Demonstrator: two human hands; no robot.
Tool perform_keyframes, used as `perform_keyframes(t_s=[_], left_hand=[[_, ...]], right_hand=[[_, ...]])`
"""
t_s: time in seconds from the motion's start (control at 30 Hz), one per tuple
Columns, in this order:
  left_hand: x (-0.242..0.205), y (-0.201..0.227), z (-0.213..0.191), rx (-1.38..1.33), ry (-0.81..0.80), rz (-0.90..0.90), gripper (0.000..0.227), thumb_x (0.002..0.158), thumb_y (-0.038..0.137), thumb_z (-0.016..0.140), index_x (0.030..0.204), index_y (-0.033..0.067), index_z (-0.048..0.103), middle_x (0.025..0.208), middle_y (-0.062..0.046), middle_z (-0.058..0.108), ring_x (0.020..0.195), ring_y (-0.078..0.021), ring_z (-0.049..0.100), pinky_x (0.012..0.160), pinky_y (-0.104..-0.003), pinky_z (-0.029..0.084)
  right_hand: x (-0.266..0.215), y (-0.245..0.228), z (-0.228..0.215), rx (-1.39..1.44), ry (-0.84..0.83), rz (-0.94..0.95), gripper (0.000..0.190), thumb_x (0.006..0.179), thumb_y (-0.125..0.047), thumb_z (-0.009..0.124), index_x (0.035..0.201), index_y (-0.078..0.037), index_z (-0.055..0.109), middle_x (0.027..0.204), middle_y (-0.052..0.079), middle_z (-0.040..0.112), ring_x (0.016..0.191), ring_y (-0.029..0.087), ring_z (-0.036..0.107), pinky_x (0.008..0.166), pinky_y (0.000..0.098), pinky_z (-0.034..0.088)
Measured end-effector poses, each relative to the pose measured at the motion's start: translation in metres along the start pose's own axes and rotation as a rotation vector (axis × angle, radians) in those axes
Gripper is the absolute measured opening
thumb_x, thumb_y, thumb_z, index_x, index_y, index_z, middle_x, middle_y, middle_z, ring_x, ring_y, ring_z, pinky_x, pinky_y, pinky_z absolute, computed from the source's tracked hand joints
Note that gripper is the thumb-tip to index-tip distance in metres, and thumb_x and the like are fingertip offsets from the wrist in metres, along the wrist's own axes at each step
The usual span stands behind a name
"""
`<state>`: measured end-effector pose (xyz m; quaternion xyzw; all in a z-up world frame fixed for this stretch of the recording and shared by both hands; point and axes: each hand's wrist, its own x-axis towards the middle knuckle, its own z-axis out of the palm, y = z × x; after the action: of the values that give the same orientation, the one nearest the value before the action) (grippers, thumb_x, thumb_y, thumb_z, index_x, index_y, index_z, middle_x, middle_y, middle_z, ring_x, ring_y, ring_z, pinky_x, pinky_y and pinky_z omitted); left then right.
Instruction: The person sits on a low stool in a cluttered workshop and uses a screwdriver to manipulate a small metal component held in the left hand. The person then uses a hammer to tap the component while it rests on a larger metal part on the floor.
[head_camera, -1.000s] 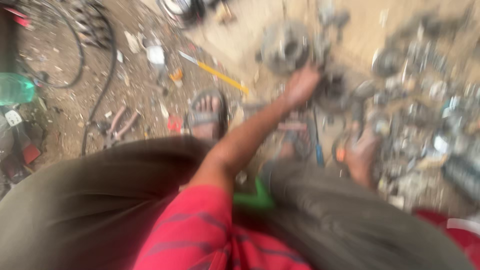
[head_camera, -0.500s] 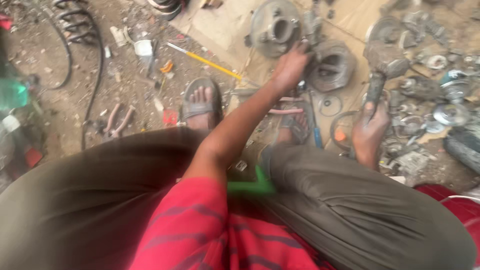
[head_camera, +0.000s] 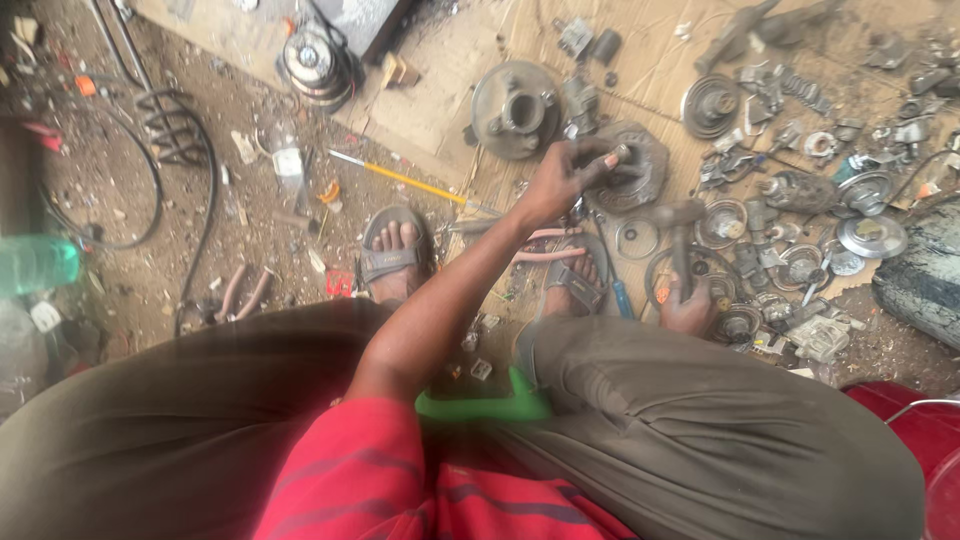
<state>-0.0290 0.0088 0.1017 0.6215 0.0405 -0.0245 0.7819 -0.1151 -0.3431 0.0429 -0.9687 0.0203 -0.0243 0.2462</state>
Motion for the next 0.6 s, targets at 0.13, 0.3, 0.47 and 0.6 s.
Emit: perform_keyframes(t_s=[0.13,0.3,0.47,0.6], left_hand=[[-0.012,0.030,0.008,-0.297,-0.065,-0.092,0.043,0.098,0.030,0.071,0.120,-0.0074,0.070,0.109,-0.010,0.076,0.101,-0.0143,0.073,0.090,-0.031,0.061],[-0.022,0.072,0.018,-0.169,-0.055,-0.072,0.046,0.095,0.032,0.076,0.120,-0.0075,0.073,0.104,-0.012,0.078,0.094,-0.0133,0.072,0.086,-0.031,0.061],[-0.040,0.099,0.024,0.001,-0.025,0.018,0.048,0.092,0.034,0.077,0.117,-0.0072,0.075,0.106,-0.012,0.078,0.095,-0.0124,0.071,0.086,-0.029,0.059],[-0.045,0.099,0.023,0.086,-0.032,0.126,0.047,0.097,0.033,0.074,0.119,-0.0076,0.075,0.114,-0.013,0.077,0.103,-0.0133,0.071,0.090,-0.030,0.057]], right_hand=[[-0.012,0.020,0.015,-0.163,-0.048,-0.046,0.044,0.099,-0.037,0.073,0.112,0.003,0.064,0.102,0.028,0.065,0.097,0.051,0.060,0.080,0.0568,0.046],[-0.006,0.026,0.030,-0.196,-0.108,0.023,0.047,0.099,-0.038,0.071,0.117,0.004,0.062,0.110,0.030,0.064,0.103,0.051,0.059,0.083,0.0585,0.046],[-0.008,0.015,0.022,-0.201,-0.105,-0.021,0.048,0.091,-0.034,0.077,0.118,0.002,0.061,0.112,0.029,0.064,0.106,0.050,0.060,0.087,0.0565,0.048],[-0.003,-0.005,0.011,-0.182,-0.238,0.001,0.053,0.085,-0.029,0.079,0.123,0.002,0.059,0.115,0.026,0.064,0.106,0.048,0.061,0.086,0.0557,0.048]])
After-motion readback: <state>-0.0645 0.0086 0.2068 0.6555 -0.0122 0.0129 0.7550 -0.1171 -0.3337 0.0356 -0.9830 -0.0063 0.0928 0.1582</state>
